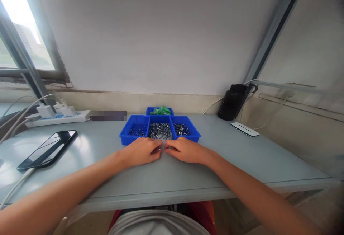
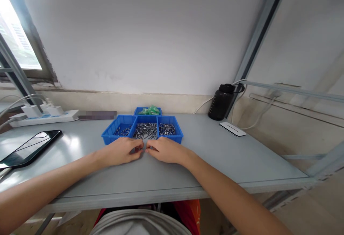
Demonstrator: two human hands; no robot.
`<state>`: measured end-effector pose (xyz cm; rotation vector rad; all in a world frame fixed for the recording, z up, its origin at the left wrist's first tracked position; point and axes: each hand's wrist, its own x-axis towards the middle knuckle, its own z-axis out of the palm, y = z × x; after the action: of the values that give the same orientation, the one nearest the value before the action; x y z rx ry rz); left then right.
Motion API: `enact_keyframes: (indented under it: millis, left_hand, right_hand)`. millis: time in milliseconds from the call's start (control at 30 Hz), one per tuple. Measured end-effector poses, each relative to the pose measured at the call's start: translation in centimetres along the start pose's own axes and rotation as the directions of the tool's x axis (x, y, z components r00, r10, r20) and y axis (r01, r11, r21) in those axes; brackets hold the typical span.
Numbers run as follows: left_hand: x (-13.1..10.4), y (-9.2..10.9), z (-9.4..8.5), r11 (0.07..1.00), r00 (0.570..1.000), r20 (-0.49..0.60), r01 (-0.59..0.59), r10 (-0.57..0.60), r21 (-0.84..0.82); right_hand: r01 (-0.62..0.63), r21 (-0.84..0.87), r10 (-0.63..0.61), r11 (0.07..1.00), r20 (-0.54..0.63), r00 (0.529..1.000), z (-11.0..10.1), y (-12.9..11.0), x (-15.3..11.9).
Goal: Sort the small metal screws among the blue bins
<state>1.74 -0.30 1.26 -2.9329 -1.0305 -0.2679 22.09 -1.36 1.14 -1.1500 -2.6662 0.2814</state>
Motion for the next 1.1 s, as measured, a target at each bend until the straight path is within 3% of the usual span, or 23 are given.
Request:
enact_keyframes:
  millis: [200,467,667,900,1100]
  left_hand:
    - [0.1,-0.2,0.4,0.998,0.998,-0.020,0.056,-0.055,0.030]
    - [-0.1,0.2,0.0,0.993,0.994,-0.085,-0.072,0.064,-0.091]
    - [-0.1,0.3,0.0,0.995,0.990,-0.119,-0.085,0.079,-0.044]
    - [-0.2,-0.1,0.1,0.990,0.998,-0.023,-0.049,0.053,0.133]
    - [-0.2,-0.2,0.5,0.984,0.999,-0.003,-0.052,0.053,0.169]
  right_hand:
    - [-0.002,-0.034,0.002,0.999,0.001,1.000,0.2,0.3,0.1]
    - [0.014,-0.028,-0.014,1.000,0.003,1.000,0.5,0.4,0.0]
    - [-0.002,-0.028,0.002,1.000,0.000,1.000,0.6,0.5,0.1]
    - [-0.024,-0.033,0.024,0.999,-0.013,1.000,0.3,0.5,0.0]
    - [0.015,-0.037,-0.018,0.999,-0.094,0.995,-0.3,-0.6,-0.1]
